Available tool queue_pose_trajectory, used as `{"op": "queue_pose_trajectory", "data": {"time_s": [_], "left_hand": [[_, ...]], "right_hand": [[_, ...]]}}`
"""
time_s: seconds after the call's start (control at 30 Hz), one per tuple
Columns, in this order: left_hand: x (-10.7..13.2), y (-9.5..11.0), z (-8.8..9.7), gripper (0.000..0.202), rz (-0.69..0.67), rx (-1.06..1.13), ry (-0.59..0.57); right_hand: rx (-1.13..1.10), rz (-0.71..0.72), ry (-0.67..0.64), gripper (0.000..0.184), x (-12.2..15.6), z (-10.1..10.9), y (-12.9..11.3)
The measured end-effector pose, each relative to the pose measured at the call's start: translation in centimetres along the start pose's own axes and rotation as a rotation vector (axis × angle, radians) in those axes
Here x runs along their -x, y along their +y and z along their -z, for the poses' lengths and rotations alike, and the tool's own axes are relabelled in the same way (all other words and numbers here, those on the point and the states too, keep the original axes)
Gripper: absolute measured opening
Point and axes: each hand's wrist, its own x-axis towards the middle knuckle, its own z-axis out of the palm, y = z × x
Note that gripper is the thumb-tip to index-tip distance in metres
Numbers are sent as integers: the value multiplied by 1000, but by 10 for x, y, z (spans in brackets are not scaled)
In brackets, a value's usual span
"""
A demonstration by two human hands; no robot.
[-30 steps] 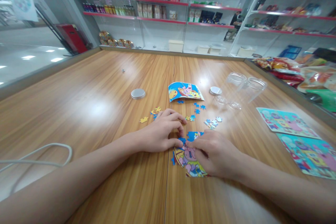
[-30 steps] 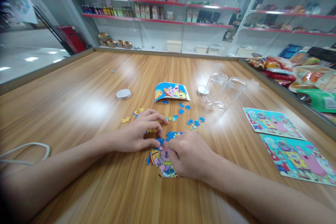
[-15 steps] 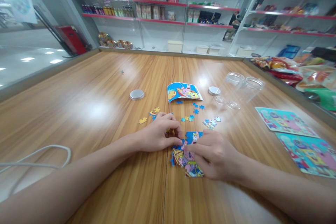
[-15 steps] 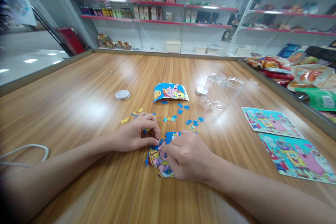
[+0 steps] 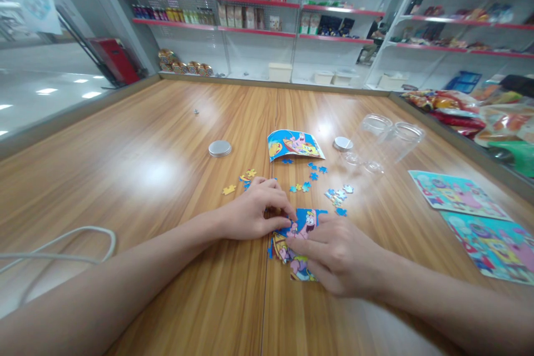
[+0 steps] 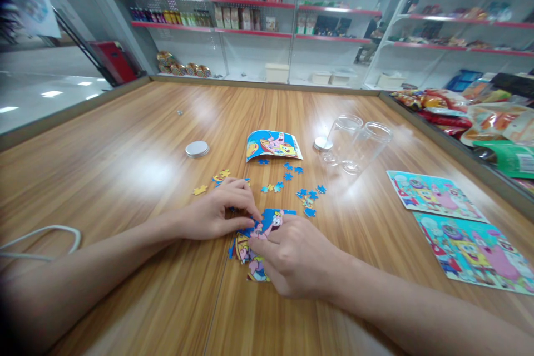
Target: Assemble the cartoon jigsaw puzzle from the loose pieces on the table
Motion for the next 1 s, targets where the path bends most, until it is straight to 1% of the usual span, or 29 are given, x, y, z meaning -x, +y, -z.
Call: {"op": "queue_pose_trajectory", "data": {"time_s": [0.1, 0.17, 0.23, 0.33, 0.47, 0.53, 0.6, 0.67, 0.73, 0.8, 0.9, 0.93, 1.0], "left_hand": [[0, 0, 0, 6, -41, 32, 42], [1, 1, -1, 8, -63, 78, 104], [1, 0, -1, 9, -56, 124, 173], [1, -1, -3, 7, -2, 165, 259], [1, -2, -5, 13, 45, 153, 294], [1, 0, -5, 14, 18, 103, 301], [2, 1, -6, 13, -23, 54, 305], [3, 3, -7, 13, -69, 25, 298], [4, 3, -8, 18, -99, 8, 274], [4, 3, -7, 34, -101, -27, 225], [3, 4, -6, 69, -77, -124, 107], [3, 4, -5, 74, -74, -156, 70], [2, 5, -4, 73, -69, -201, 18]], "right_hand": [[-11, -17, -47, 22, -2, 2, 0], [-17, -13, -52, 23, -2, 1, 0], [-22, -10, -32, 23, 0, -1, 0], [-41, -46, 71, 21, 3, -6, 1], [-38, -256, 278, 16, 1, -9, 8], [-48, -342, 322, 17, -1, -8, 12], [-100, -370, 329, 19, -2, -7, 15], [-173, -374, 330, 19, -2, -8, 16], [-234, -394, 334, 18, -2, -9, 16], [-283, -443, 343, 16, -2, -9, 16], [-294, -490, 379, 14, -3, -8, 20], [-281, -491, 393, 13, -3, -7, 21], [-253, -486, 414, 10, -4, -6, 24]]}}
